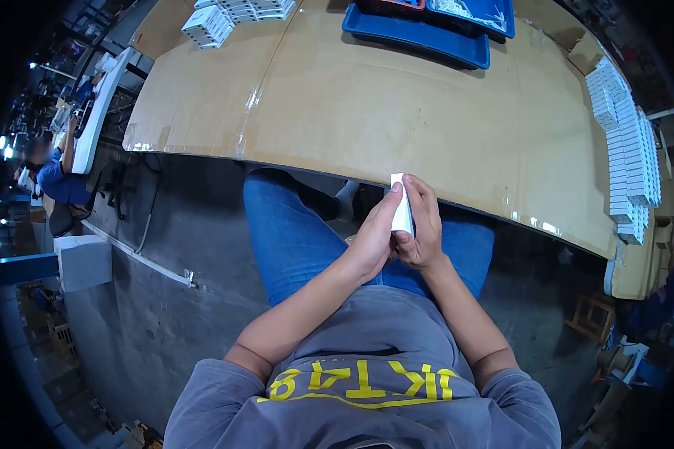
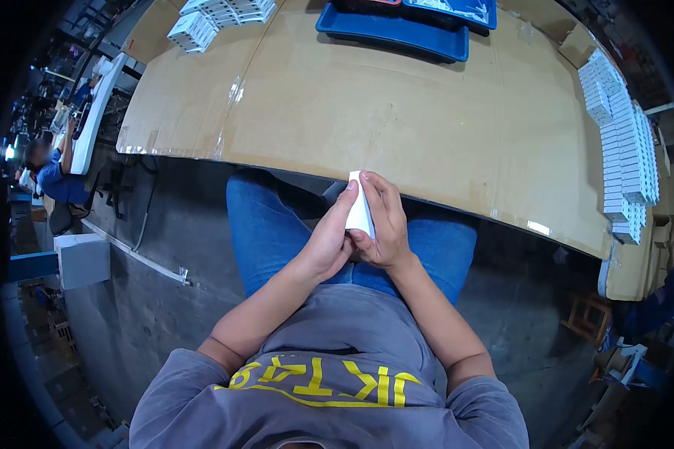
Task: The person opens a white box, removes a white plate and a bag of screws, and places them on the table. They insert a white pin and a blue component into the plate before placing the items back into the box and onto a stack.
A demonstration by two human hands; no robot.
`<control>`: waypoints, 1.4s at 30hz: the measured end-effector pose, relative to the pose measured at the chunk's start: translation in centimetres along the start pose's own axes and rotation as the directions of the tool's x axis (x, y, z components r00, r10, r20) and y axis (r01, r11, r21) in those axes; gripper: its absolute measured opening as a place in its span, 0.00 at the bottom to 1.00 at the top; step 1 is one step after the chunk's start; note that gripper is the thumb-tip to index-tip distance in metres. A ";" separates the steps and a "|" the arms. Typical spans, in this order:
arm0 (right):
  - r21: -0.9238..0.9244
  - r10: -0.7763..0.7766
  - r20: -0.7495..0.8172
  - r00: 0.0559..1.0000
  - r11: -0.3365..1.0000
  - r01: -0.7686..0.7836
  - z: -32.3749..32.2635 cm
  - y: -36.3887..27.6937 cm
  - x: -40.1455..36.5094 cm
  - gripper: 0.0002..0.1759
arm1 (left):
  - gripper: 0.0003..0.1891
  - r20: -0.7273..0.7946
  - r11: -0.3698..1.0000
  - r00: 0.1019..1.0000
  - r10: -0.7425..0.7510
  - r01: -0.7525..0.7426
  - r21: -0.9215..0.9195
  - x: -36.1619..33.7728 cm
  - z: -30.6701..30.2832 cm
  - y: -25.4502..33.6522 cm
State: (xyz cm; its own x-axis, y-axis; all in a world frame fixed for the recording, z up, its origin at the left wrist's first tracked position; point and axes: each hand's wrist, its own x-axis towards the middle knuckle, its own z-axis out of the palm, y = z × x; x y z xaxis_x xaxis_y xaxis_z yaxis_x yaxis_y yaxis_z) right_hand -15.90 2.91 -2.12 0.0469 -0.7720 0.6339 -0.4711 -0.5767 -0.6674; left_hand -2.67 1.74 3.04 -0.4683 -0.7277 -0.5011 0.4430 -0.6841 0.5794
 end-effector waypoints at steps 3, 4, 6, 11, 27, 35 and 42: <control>-0.002 0.010 0.024 1.000 1.000 -0.009 0.1 0.0 -0.2 0.49 | 0.26 0.008 0.999 1.000 0.028 -0.028 0.021 0.2 -0.3 -0.3; -0.004 0.015 0.033 0.999 1.000 -0.015 0.1 0.0 -0.2 0.50 | 0.26 0.015 0.999 0.999 0.036 -0.037 0.028 0.3 -0.5 -0.4; -0.007 0.008 0.034 0.999 1.000 -0.008 0.2 0.2 -0.4 0.50 | 0.27 0.019 0.998 0.999 0.039 -0.040 0.048 0.5 -0.8 -0.7; -0.012 0.009 0.035 0.999 1.000 -0.009 0.5 0.3 -0.5 0.48 | 0.27 -0.006 0.996 1.000 0.025 -0.024 0.090 0.5 -0.7 -0.5; 0.079 0.096 0.075 0.993 0.992 -0.102 0.6 0.4 0.0 0.46 | 0.27 -0.077 1.000 0.997 0.003 -0.003 -0.010 0.8 -0.8 -0.4; 0.349 0.437 0.079 0.896 0.830 -0.435 0.0 -0.8 1.4 0.31 | 0.36 -0.066 0.949 0.966 0.251 -0.232 0.213 2.0 -2.2 0.0; 0.318 0.500 0.268 0.823 0.761 -0.566 -0.3 -2.5 1.8 0.25 | 0.35 -0.014 0.780 0.866 0.499 -0.442 0.443 2.2 -2.8 -0.2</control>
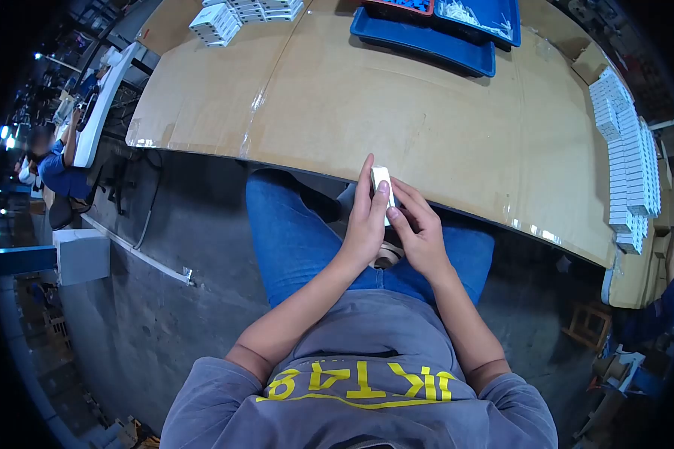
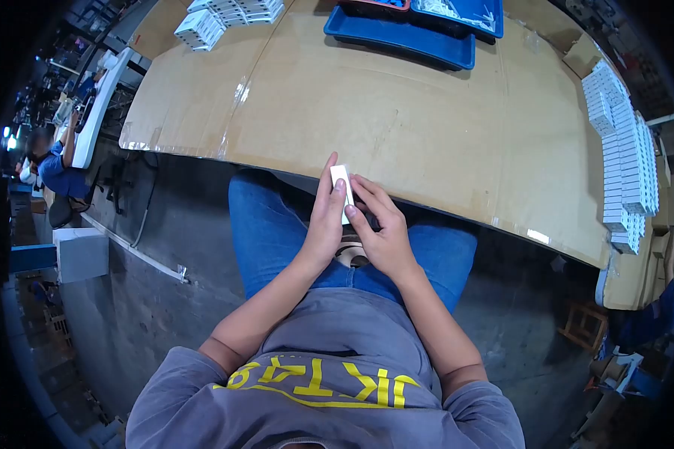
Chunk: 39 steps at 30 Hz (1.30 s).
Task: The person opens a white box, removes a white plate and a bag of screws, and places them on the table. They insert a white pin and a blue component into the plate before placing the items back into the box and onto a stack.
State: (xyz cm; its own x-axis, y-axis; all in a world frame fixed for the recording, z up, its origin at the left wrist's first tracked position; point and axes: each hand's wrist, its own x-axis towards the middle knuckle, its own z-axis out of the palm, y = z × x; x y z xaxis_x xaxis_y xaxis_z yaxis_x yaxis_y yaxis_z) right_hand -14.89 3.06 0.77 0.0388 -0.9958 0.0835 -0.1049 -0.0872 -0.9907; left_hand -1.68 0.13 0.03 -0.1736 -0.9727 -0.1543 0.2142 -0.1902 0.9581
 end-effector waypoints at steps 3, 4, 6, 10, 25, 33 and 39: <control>0.011 0.017 -0.015 1.000 1.000 -0.017 0.5 -0.4 -0.1 0.26 | 0.35 -0.001 0.986 0.994 0.111 -0.110 0.125 0.1 -0.2 -0.6; -0.008 0.003 -0.015 1.000 1.000 -0.003 0.5 -0.3 -0.2 0.26 | 0.35 0.002 0.977 0.990 0.143 -0.142 0.158 0.2 -0.2 -0.6; -0.045 -0.027 -0.013 1.000 0.999 0.026 0.6 0.2 -0.3 0.26 | 0.35 0.026 0.974 0.988 0.149 -0.152 0.170 0.2 -0.4 -0.4; -0.137 -0.126 -0.015 0.992 0.983 0.123 0.7 0.4 -0.5 0.24 | 0.34 0.054 0.957 0.975 0.214 -0.221 0.188 0.1 -0.6 -0.5; -0.246 -0.261 -0.044 0.964 0.938 0.243 0.9 0.9 -0.9 0.23 | 0.32 0.059 0.928 0.953 0.297 -0.303 0.218 -0.1 -0.5 -1.3; -0.236 -0.280 -0.039 0.959 0.935 0.264 0.8 0.5 -0.6 0.23 | 0.33 0.054 0.923 0.948 0.313 -0.317 0.218 0.1 -0.7 -1.2; 0.172 0.120 -0.067 0.990 0.979 -0.107 0.0 -0.6 0.5 0.23 | 0.39 0.104 0.864 0.911 0.400 -0.413 0.289 0.7 -1.5 -0.2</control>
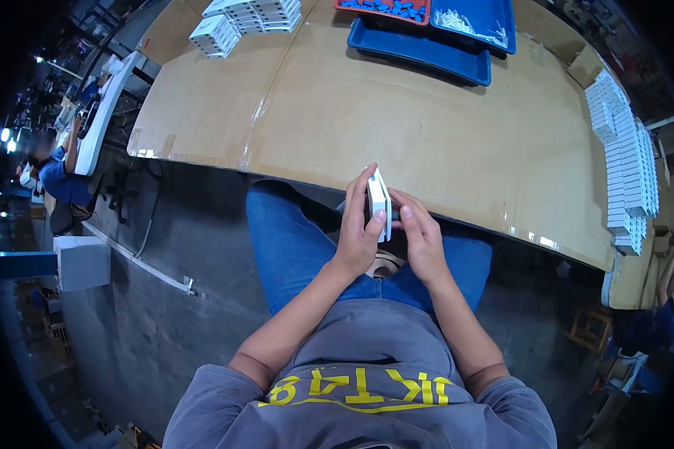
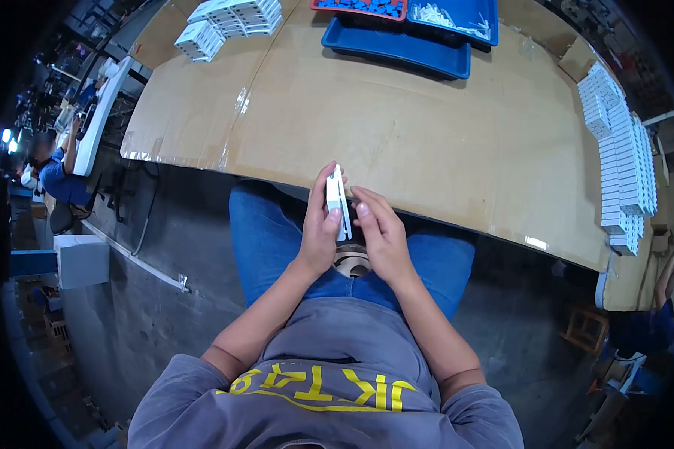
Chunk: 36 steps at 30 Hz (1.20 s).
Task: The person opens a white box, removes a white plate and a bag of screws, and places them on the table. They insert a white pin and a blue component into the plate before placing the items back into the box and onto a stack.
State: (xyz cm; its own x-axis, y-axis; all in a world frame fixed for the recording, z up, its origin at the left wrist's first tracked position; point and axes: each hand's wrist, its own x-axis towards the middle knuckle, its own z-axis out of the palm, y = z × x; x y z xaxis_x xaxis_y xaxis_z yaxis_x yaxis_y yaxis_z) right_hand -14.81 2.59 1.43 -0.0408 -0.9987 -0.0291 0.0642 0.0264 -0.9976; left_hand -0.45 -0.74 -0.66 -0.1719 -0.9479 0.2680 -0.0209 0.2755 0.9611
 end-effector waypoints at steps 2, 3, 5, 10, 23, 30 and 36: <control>0.195 0.262 0.059 0.963 0.943 -0.268 -0.4 -0.5 0.3 0.26 | 0.40 0.056 0.987 0.994 0.094 -0.101 0.122 0.2 -0.5 1.0; 0.264 0.334 0.090 0.938 0.900 -0.346 -0.5 -1.2 0.4 0.27 | 0.41 0.069 0.996 0.996 0.050 -0.054 0.067 -0.2 -0.2 0.2; 0.283 0.419 0.129 0.899 0.853 -0.439 -0.4 -2.7 0.6 0.30 | 0.42 0.077 0.997 0.995 0.061 -0.065 0.051 -0.2 -0.2 -0.2; 0.254 0.307 0.113 0.945 0.911 -0.327 0.3 -2.0 0.2 0.33 | 0.46 0.035 0.994 0.999 0.029 -0.032 0.101 -0.2 -0.2 0.2; 0.280 0.147 0.014 0.989 0.949 -0.145 2.7 -0.8 -0.9 0.32 | 0.43 -0.036 0.995 0.995 0.096 -0.095 0.032 -0.7 0.1 -0.1; 0.154 0.061 0.022 0.998 0.986 -0.063 2.9 0.5 -1.7 0.32 | 0.39 -0.073 0.992 0.989 0.125 -0.125 0.008 -1.0 -0.1 -1.0; 0.112 0.011 0.052 0.999 0.994 -0.016 3.2 -0.2 -2.0 0.30 | 0.41 -0.123 0.989 0.985 0.121 -0.130 -0.065 -1.5 0.1 -1.3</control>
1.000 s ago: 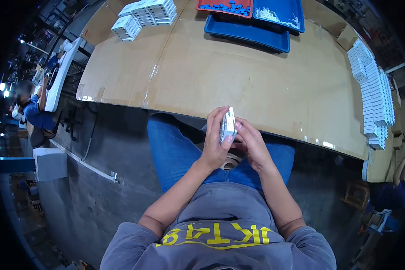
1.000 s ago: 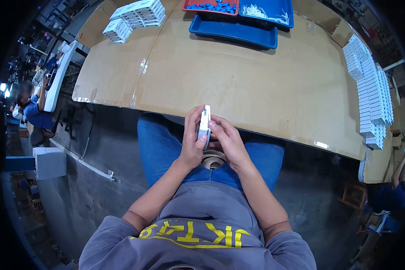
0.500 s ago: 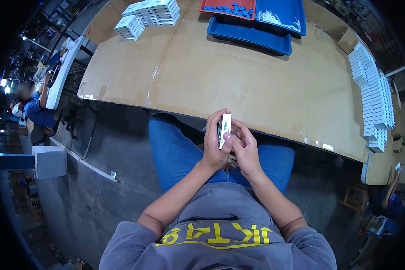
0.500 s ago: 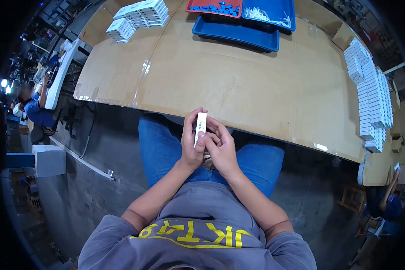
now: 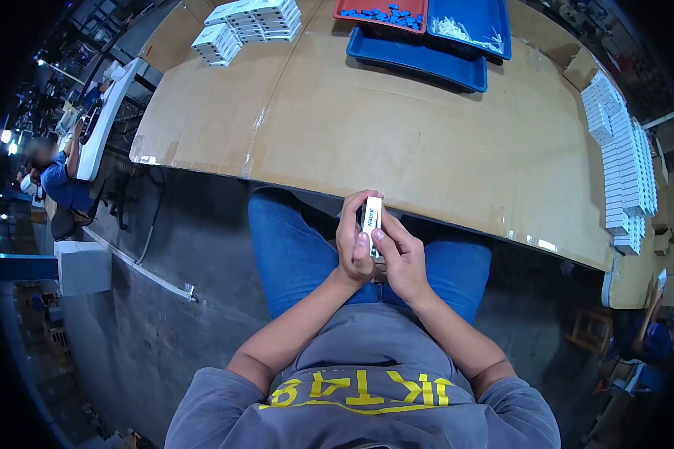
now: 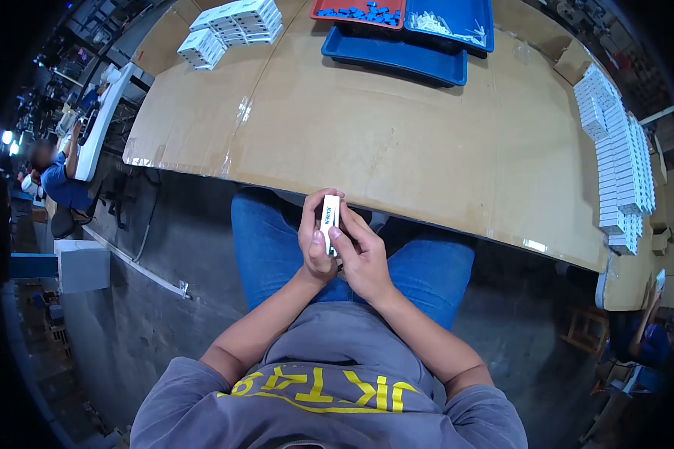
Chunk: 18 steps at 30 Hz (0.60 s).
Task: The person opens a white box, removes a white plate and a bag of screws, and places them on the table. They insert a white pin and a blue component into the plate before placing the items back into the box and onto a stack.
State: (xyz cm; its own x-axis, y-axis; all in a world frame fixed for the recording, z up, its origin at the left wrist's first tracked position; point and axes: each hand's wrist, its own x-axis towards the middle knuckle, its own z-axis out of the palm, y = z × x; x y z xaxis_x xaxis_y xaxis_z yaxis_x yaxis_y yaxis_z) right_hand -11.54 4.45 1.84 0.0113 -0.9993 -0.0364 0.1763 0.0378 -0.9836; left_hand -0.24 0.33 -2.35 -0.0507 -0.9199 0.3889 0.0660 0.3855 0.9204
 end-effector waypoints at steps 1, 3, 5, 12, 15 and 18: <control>-0.004 -0.004 0.005 1.000 1.000 0.004 0.0 0.0 -0.1 0.29 | 0.41 -0.001 1.000 1.000 -0.003 0.003 -0.010 0.0 -0.1 0.1; -0.042 -0.037 0.015 0.999 0.998 0.037 0.1 -0.1 -0.2 0.29 | 0.41 -0.007 1.000 1.000 -0.003 0.003 -0.029 -0.1 0.0 0.3; -0.054 -0.054 0.019 0.998 0.997 0.055 0.2 -0.2 -0.3 0.29 | 0.40 -0.020 0.999 1.000 0.002 -0.003 -0.048 -0.2 0.1 0.5; -0.086 -0.092 0.055 0.994 0.992 0.096 0.1 -0.1 -0.4 0.28 | 0.40 -0.045 0.997 0.999 0.016 -0.019 -0.069 -0.2 0.1 0.7; -0.106 -0.104 0.061 0.993 0.988 0.110 0.2 0.0 -0.4 0.28 | 0.41 -0.051 0.998 0.999 0.012 -0.015 -0.067 -0.2 0.1 0.9; -0.141 -0.125 0.067 0.990 0.981 0.134 0.1 0.1 -0.4 0.28 | 0.41 -0.053 0.998 0.999 0.008 -0.011 -0.069 -0.2 0.1 0.9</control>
State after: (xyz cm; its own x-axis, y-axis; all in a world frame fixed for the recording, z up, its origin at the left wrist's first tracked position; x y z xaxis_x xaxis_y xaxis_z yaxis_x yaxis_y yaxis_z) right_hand -11.38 4.85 1.79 0.0549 -0.9936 0.0989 0.0354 -0.0970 -0.9947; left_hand -0.24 0.86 -1.64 0.0026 -0.9194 0.3933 0.1355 0.3900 0.9108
